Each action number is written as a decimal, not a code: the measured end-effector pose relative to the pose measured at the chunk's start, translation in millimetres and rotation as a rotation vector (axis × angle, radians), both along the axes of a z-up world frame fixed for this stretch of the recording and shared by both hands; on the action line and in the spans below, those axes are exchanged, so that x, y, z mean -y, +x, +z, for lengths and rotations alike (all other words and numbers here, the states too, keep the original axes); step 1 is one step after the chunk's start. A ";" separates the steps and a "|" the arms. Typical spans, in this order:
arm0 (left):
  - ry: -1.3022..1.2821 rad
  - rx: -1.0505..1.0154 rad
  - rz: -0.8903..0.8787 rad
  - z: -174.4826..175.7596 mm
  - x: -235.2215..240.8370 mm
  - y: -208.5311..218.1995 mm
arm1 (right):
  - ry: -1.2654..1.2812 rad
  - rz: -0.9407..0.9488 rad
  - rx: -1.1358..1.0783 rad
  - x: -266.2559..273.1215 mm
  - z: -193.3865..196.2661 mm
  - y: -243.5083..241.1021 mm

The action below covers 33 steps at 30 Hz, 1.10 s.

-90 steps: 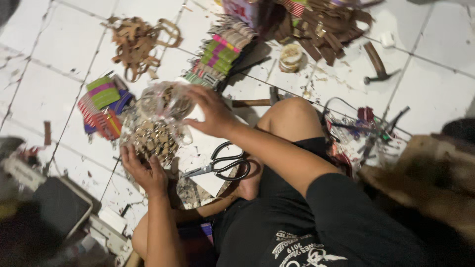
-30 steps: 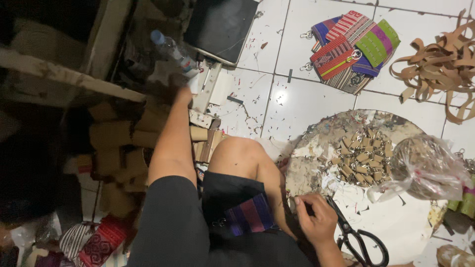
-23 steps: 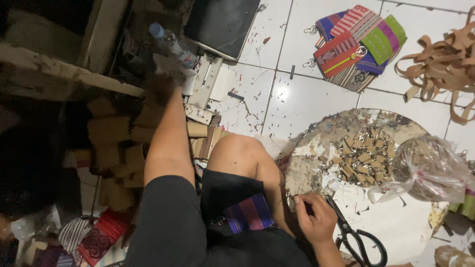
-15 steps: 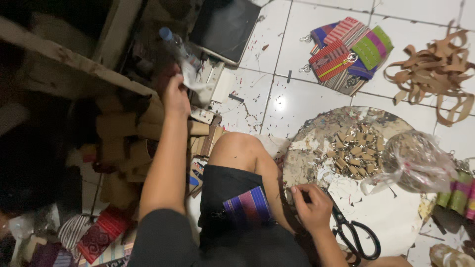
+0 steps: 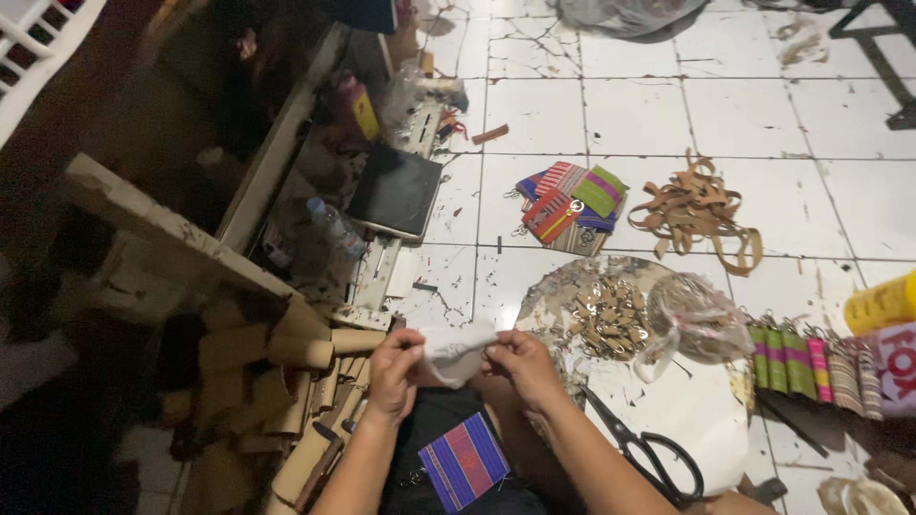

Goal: The person sits on the floor and uses scissors to trim excess threads from small woven keychains. They handle a pink keychain first, then a green one, and finally a blue one, cutting loose threads and placing each finished item on the floor.

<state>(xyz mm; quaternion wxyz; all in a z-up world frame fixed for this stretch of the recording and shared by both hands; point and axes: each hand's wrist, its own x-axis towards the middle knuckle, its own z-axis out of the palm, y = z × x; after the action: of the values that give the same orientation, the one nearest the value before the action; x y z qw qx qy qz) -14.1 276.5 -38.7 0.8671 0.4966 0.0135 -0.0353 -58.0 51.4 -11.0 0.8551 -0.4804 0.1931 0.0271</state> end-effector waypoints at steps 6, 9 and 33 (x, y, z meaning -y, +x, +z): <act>0.361 0.196 0.031 -3.9 -8.5 -8.9 | -0.253 0.019 0.083 -4.8 14.7 -15.7; 0.818 0.647 0.150 36.9 1.4 -11.7 | -0.583 -0.055 0.006 0.3 -1.1 -13.0; 0.205 0.139 -0.024 99.2 86.0 -2.7 | -0.509 -0.083 0.374 0.0 119.1 -10.0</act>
<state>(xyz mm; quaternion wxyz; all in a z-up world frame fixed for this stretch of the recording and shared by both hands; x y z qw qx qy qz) -16.8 190.5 60.5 0.8102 0.5841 -0.0488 -0.0096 -68.0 51.4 108.1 0.7284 -0.6674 0.0524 -0.1459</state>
